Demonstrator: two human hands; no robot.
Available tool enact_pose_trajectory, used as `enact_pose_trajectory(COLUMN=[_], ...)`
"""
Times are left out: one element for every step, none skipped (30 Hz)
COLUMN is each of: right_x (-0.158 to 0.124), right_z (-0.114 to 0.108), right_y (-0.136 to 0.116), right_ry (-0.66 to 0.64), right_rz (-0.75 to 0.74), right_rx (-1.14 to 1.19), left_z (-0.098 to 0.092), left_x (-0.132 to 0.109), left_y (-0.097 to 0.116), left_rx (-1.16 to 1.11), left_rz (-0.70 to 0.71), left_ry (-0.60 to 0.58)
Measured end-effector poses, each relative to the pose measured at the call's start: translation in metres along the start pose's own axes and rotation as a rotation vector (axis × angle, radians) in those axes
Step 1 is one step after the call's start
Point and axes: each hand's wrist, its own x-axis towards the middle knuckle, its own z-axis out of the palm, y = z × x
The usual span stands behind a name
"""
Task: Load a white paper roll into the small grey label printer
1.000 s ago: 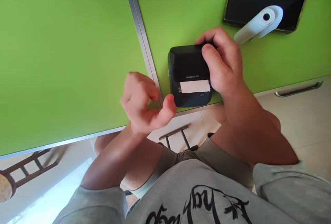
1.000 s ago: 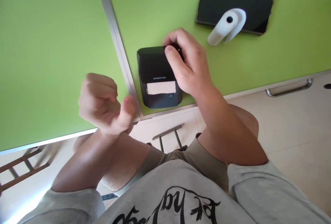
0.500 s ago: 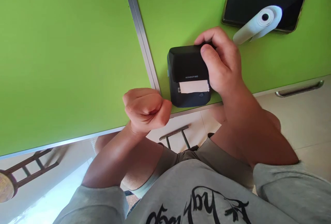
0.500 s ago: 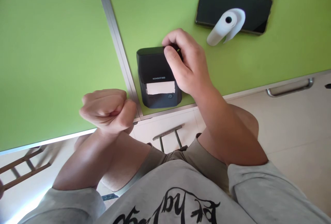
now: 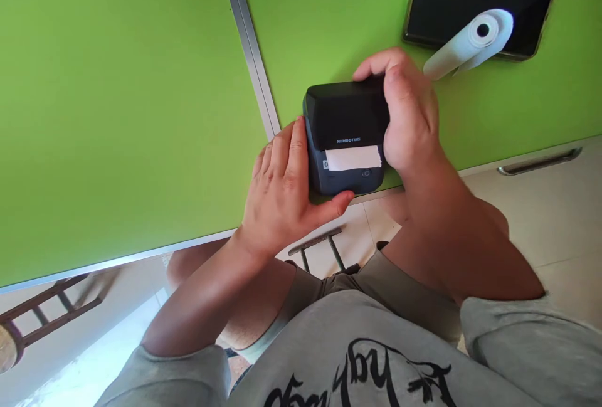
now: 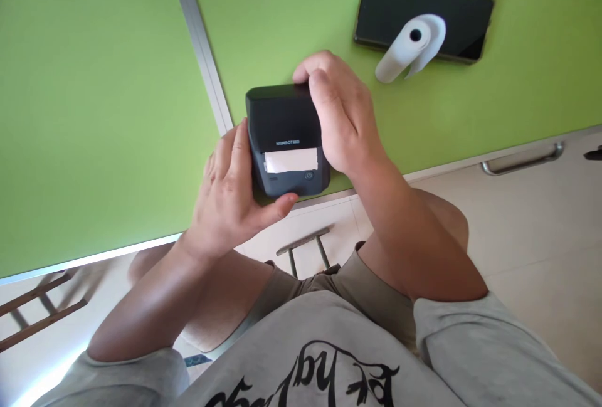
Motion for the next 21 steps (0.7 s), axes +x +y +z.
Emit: enact_pose_trajectory(right_x=[-0.0006,-0.0012,-0.0016,-0.0019,-0.0020,-0.0020,-0.0020,-0.0019,-0.0019,-0.0020,-0.0022,-0.0023,-0.0025,-0.0026,-0.0027,-0.0027,-0.0027,-0.0026,-0.0023,-0.0020,-0.0015], right_z=[0.0011,0.0020,0.0029,0.0034,0.0037,0.0037,0.0035,0.0031,0.0027,0.0024,0.0022,0.0021,0.0022,0.0023,0.0025,0.0025,0.0024,0.0021,0.0016,0.0010,0.0002], right_y=[-0.0006,-0.0009,-0.0010,-0.0008,-0.0004,0.0001,0.0005,0.0009,0.0012,0.0013,0.0014,0.0013,0.0012,0.0011,0.0010,0.0008,0.0006,0.0001,-0.0004,-0.0010,-0.0017], right_ry=[0.028,0.056,0.079,0.096,0.110,0.117,0.117,0.112,0.109,0.107,0.105,0.104,0.105,0.104,0.104,0.104,0.099,0.089,0.075,0.059,0.043], right_rz=[-0.005,-0.007,-0.005,-0.006,-0.010,-0.014,-0.019,-0.020,-0.021,-0.012,0.004,0.018,0.026,0.029,0.027,0.024,0.021,0.022,0.024,0.021,0.016], right_rx=[-0.003,-0.011,-0.022,-0.032,-0.041,-0.051,-0.063,-0.074,-0.083,-0.089,-0.088,-0.080,-0.069,-0.059,-0.054,-0.055,-0.062,-0.072,-0.084,-0.093,-0.099], left_z=[0.0006,0.0009,0.0011,0.0009,0.0006,0.0001,-0.0006,-0.0013,-0.0020,-0.0026,-0.0032,-0.0035,-0.0038,-0.0039,-0.0039,-0.0038,-0.0037,-0.0035,-0.0034,-0.0033,-0.0032], left_x=[-0.0015,-0.0029,-0.0040,-0.0051,-0.0061,-0.0070,-0.0078,-0.0083,-0.0086,-0.0087,-0.0086,-0.0083,-0.0079,-0.0073,-0.0068,-0.0063,-0.0058,-0.0054,-0.0050,-0.0047,-0.0044], left_y=[-0.0006,-0.0013,-0.0018,-0.0021,-0.0024,-0.0026,-0.0029,-0.0032,-0.0036,-0.0040,-0.0045,-0.0050,-0.0054,-0.0058,-0.0059,-0.0061,-0.0061,-0.0062,-0.0062,-0.0064,-0.0067], left_rx=[0.020,0.035,0.045,0.052,0.057,0.059,0.061,0.064,0.069,0.075,0.082,0.088,0.095,0.101,0.106,0.111,0.114,0.117,0.119,0.120,0.119], left_rz=[0.004,0.009,0.013,0.017,0.018,0.017,0.016,0.013,0.009,0.003,-0.001,-0.004,-0.007,-0.008,-0.006,-0.005,-0.003,-0.001,0.001,0.003,0.003], left_ry=[-0.010,-0.009,-0.004,0.000,0.003,0.002,0.001,0.001,0.004,0.011,0.017,0.023,0.027,0.031,0.035,0.043,0.053,0.064,0.075,0.083,0.088])
